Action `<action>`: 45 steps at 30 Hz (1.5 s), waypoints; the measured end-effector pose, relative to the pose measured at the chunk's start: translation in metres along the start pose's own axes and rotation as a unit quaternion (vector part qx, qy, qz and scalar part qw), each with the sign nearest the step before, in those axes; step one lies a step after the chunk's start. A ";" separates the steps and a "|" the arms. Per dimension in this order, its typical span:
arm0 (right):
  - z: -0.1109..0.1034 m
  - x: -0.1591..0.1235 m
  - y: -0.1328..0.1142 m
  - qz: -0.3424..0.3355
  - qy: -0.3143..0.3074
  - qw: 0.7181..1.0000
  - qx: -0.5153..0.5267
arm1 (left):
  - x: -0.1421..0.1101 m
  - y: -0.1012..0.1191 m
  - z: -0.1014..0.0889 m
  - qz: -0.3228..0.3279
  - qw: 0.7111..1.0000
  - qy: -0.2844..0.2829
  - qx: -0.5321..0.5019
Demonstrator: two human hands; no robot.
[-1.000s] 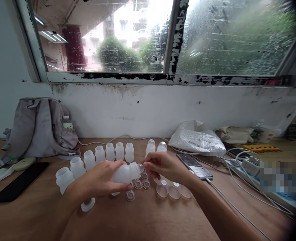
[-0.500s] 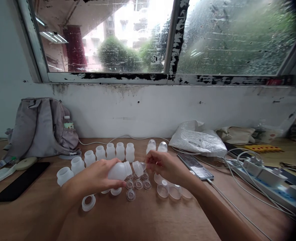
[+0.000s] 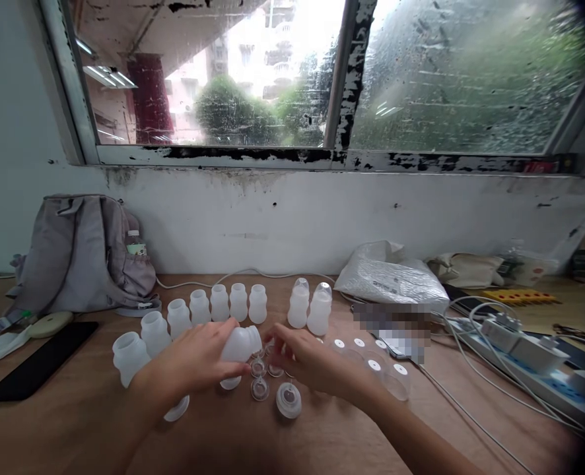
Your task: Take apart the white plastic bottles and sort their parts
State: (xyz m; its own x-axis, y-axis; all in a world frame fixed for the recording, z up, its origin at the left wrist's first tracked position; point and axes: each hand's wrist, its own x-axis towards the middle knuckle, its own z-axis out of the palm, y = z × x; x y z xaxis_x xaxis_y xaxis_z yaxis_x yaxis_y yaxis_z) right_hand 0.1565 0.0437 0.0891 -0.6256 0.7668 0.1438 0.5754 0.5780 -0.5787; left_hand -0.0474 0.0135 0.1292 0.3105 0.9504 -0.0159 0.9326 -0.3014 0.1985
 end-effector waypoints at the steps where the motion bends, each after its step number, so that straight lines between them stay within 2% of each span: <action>1: 0.000 0.001 -0.002 -0.010 0.034 0.998 0.049 | 0.001 0.002 0.003 0.017 1.000 0.009 -0.007; 4: 0.001 0.005 -0.006 -0.017 0.082 0.985 0.154 | 0.006 0.008 0.013 0.044 0.996 0.071 -0.014; 7: -0.001 0.006 -0.007 -0.013 0.130 0.977 0.167 | 0.013 0.009 0.021 0.073 0.984 0.164 -0.015; 10: -0.009 0.008 -0.005 -0.005 0.198 0.979 0.055 | 0.015 0.003 0.020 0.103 0.969 0.226 -0.013; 12: -0.014 0.011 0.001 0.012 0.220 0.974 -0.060 | 0.013 -0.004 0.014 0.086 0.968 0.237 -0.009; 16: -0.016 0.029 0.023 0.082 0.180 0.943 -0.267 | 0.002 -0.020 -0.002 0.034 0.973 0.229 -0.013; 19: -0.012 0.048 0.041 0.133 0.131 0.923 -0.336 | -0.005 -0.025 -0.009 0.013 0.975 0.220 -0.021; 25: -0.007 0.074 0.054 0.162 0.097 0.919 -0.347 | -0.015 -0.022 -0.019 0.045 0.971 0.225 -0.061; 32: -0.010 0.078 0.055 0.181 0.096 0.918 -0.340 | -0.023 -0.021 -0.034 0.043 0.964 0.244 -0.093; 35: -0.011 0.069 0.048 0.200 0.113 0.916 -0.330 | -0.025 -0.022 -0.034 0.045 0.972 0.210 -0.092; 37: -0.009 0.055 0.040 0.197 0.107 0.923 -0.313 | -0.027 -0.022 -0.030 0.044 0.981 0.163 -0.099; 38: -0.007 0.047 0.034 0.186 0.092 0.930 -0.303 | -0.027 -0.023 -0.028 0.044 0.985 0.133 -0.104; 41: 0.006 0.020 0.019 0.143 -0.010 0.953 -0.268 | -0.028 -0.022 -0.019 0.042 0.992 0.045 -0.107; 43: 0.017 0.006 0.012 0.127 -0.091 0.953 -0.261 | -0.027 -0.017 -0.015 0.048 0.994 0.024 -0.097; 45: 0.025 0.000 0.009 0.120 -0.152 0.942 -0.274 | -0.023 -0.010 -0.011 0.065 0.994 0.033 -0.086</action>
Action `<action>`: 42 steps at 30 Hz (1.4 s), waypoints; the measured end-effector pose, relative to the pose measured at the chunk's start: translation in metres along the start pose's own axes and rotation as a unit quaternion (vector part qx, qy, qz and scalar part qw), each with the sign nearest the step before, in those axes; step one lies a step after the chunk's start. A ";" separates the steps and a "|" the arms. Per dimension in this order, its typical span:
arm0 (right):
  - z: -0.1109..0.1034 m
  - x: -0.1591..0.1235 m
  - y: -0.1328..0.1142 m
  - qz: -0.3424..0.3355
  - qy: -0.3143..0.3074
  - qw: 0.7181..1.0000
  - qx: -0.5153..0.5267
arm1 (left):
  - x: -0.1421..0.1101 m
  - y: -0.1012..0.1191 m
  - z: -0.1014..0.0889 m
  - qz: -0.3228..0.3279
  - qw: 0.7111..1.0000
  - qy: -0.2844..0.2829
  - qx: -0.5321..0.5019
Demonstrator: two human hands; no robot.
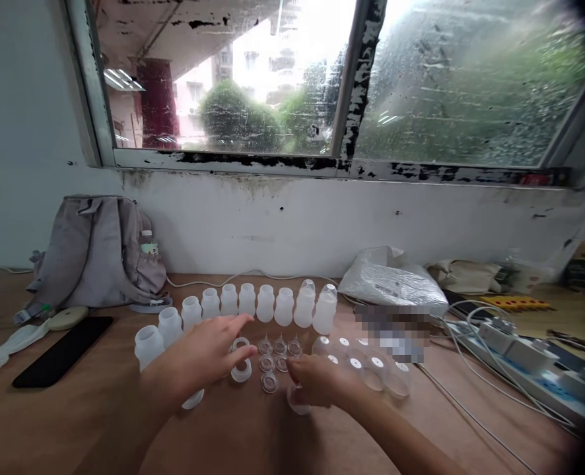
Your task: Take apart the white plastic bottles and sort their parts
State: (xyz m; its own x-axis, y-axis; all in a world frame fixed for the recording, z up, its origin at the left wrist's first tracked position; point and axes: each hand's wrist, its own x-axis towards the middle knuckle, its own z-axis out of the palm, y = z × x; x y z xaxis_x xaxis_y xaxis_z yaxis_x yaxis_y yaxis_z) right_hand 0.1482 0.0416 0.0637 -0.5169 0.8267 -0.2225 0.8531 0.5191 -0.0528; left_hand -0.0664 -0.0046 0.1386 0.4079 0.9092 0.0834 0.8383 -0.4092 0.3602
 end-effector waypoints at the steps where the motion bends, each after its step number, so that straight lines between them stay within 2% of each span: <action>1: 0.001 -0.001 -0.001 -0.012 -0.010 1.000 -0.008 | 0.003 0.003 0.002 0.011 1.000 0.007 0.005; 5: -0.010 -0.001 0.003 -0.080 0.054 0.994 0.047 | 0.014 0.013 0.012 0.051 0.998 0.017 0.030; 10: -0.028 -0.014 0.005 -0.157 0.130 0.966 0.157 | 0.020 0.016 0.023 0.100 0.994 0.005 0.039; 15: -0.029 -0.024 -0.001 -0.188 0.147 0.953 0.186 | 0.022 0.019 0.032 0.100 0.994 -0.005 0.045; 21: -0.027 -0.021 -0.005 -0.210 0.160 0.943 0.201 | 0.022 0.021 0.033 0.091 0.995 -0.039 0.029; 25: -0.024 -0.019 -0.008 -0.212 0.124 0.951 0.186 | 0.020 0.016 0.033 0.087 0.994 -0.063 0.025; 27: -0.023 -0.019 -0.008 -0.213 0.104 0.960 0.152 | 0.020 0.012 0.034 0.065 0.993 -0.088 0.049; 31: -0.020 -0.018 -0.001 -0.130 0.101 0.985 0.059 | 0.023 0.005 0.035 -0.032 0.983 -0.139 0.115; 33: -0.017 -0.015 0.003 -0.088 0.067 0.993 0.029 | 0.025 0.001 0.037 -0.057 0.977 -0.158 0.134; 37: -0.008 -0.008 0.004 -0.054 -0.008 0.998 -0.003 | 0.029 -0.010 0.048 -0.054 0.963 -0.215 0.151; 42: 0.002 0.000 -0.001 -0.040 -0.033 0.999 -0.014 | 0.033 -0.020 0.062 -0.034 0.963 -0.227 0.144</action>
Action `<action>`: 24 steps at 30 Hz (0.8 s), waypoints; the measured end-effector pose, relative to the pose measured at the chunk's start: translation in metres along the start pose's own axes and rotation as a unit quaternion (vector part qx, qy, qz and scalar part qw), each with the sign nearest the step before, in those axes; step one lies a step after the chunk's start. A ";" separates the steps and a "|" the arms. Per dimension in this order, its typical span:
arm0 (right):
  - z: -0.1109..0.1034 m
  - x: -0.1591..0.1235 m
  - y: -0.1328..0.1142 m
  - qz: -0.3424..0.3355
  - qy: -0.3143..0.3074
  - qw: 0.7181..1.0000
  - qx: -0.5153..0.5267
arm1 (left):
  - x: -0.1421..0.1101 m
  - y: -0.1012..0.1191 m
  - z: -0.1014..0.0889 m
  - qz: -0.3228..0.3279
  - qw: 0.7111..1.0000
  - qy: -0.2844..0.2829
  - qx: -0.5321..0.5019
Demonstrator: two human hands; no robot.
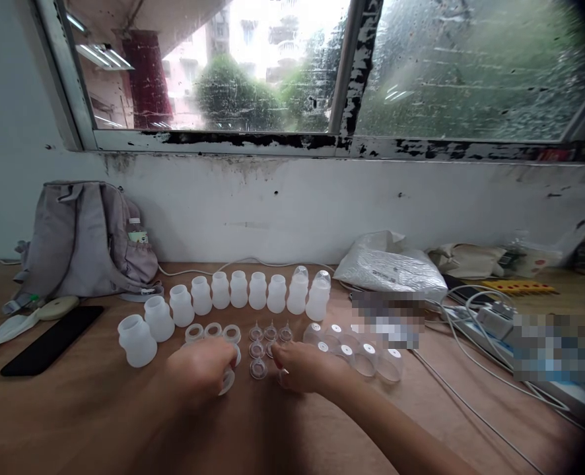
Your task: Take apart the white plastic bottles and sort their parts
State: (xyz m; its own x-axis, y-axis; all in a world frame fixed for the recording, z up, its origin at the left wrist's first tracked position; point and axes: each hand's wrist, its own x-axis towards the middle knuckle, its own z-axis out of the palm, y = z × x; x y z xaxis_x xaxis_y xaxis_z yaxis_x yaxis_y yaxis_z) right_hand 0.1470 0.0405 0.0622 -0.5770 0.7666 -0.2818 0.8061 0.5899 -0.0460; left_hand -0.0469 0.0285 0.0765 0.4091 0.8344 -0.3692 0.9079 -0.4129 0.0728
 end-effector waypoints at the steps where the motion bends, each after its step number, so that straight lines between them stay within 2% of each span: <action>1: 0.001 0.001 0.000 0.000 -0.004 1.000 0.001 | 0.000 0.000 0.000 -0.002 1.000 -0.001 -0.004; 8: 0.005 0.005 0.005 -0.015 0.031 0.999 0.014 | -0.002 0.010 -0.011 -0.039 0.999 -0.026 0.004; 12: 0.009 0.009 0.007 -0.014 0.033 0.999 0.024 | -0.001 0.013 -0.014 -0.055 0.998 -0.016 0.029; 15: 0.012 0.011 0.009 -0.008 0.031 0.999 0.028 | -0.001 0.014 -0.017 -0.080 0.995 -0.033 0.042; 24: 0.001 0.007 0.010 0.027 0.033 0.999 0.027 | 0.003 -0.005 -0.023 -0.123 0.991 -0.047 0.029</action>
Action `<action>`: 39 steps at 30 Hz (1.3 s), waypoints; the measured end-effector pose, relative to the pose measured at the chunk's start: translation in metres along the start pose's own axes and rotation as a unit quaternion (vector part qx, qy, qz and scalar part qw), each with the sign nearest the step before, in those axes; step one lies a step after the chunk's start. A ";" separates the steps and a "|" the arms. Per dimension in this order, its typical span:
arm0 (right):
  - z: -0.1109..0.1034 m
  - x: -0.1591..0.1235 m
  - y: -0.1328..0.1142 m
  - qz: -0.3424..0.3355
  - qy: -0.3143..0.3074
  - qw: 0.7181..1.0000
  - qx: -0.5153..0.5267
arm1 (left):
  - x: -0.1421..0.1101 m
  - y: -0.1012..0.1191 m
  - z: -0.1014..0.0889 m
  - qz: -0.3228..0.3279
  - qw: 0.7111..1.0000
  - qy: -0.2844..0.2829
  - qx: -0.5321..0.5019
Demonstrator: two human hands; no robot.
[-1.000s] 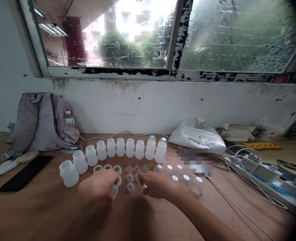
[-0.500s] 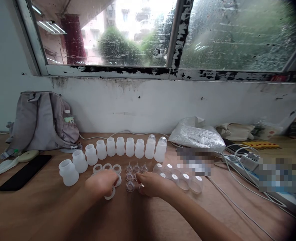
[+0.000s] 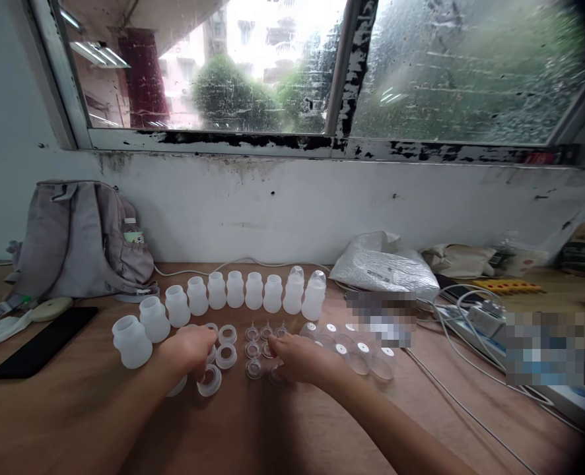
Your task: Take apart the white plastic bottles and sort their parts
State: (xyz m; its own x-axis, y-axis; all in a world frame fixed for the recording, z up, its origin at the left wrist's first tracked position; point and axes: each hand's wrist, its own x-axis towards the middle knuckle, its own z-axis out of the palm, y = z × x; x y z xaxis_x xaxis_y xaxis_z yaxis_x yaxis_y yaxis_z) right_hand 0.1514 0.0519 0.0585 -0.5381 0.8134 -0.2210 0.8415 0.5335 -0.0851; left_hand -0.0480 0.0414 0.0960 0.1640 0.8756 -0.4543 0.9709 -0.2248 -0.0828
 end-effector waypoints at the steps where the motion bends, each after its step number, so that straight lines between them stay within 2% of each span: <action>1: -0.001 0.000 0.000 -0.003 0.002 1.000 -0.003 | 0.001 -0.002 0.001 -0.001 1.000 0.002 -0.002; 7: -0.005 -0.003 0.001 -0.001 0.008 1.000 -0.022 | 0.008 -0.002 0.007 0.005 1.000 0.019 -0.010; 10: -0.005 -0.003 0.002 -0.009 0.021 0.999 -0.032 | 0.009 -0.002 0.007 -0.024 1.000 0.011 0.005; 17: -0.007 -0.002 0.005 -0.038 0.025 0.998 -0.038 | 0.008 -0.008 0.005 -0.035 0.998 0.049 -0.009; 22: -0.008 -0.001 0.003 -0.034 0.042 0.998 -0.024 | 0.005 -0.006 0.001 -0.042 0.999 0.034 -0.003; 29: -0.003 0.004 0.004 -0.021 0.067 0.997 -0.030 | 0.008 -0.008 0.004 -0.031 0.998 0.044 0.013; 35: -0.003 0.003 0.002 -0.014 0.063 0.998 -0.022 | 0.014 -0.007 0.003 -0.060 0.998 -0.011 0.009; 39: -0.004 0.002 0.004 -0.017 0.048 0.999 -0.011 | 0.006 -0.004 -0.001 -0.049 0.999 0.000 -0.003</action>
State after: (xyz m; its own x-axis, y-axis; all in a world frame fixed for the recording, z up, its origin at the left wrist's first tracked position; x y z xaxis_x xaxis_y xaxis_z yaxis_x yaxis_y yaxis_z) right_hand 0.1536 0.0563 0.0619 -0.5691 0.8129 -0.1237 0.8221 0.5652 -0.0685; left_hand -0.0511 0.0476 0.0947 0.0673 0.8932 -0.4445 0.9833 -0.1349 -0.1220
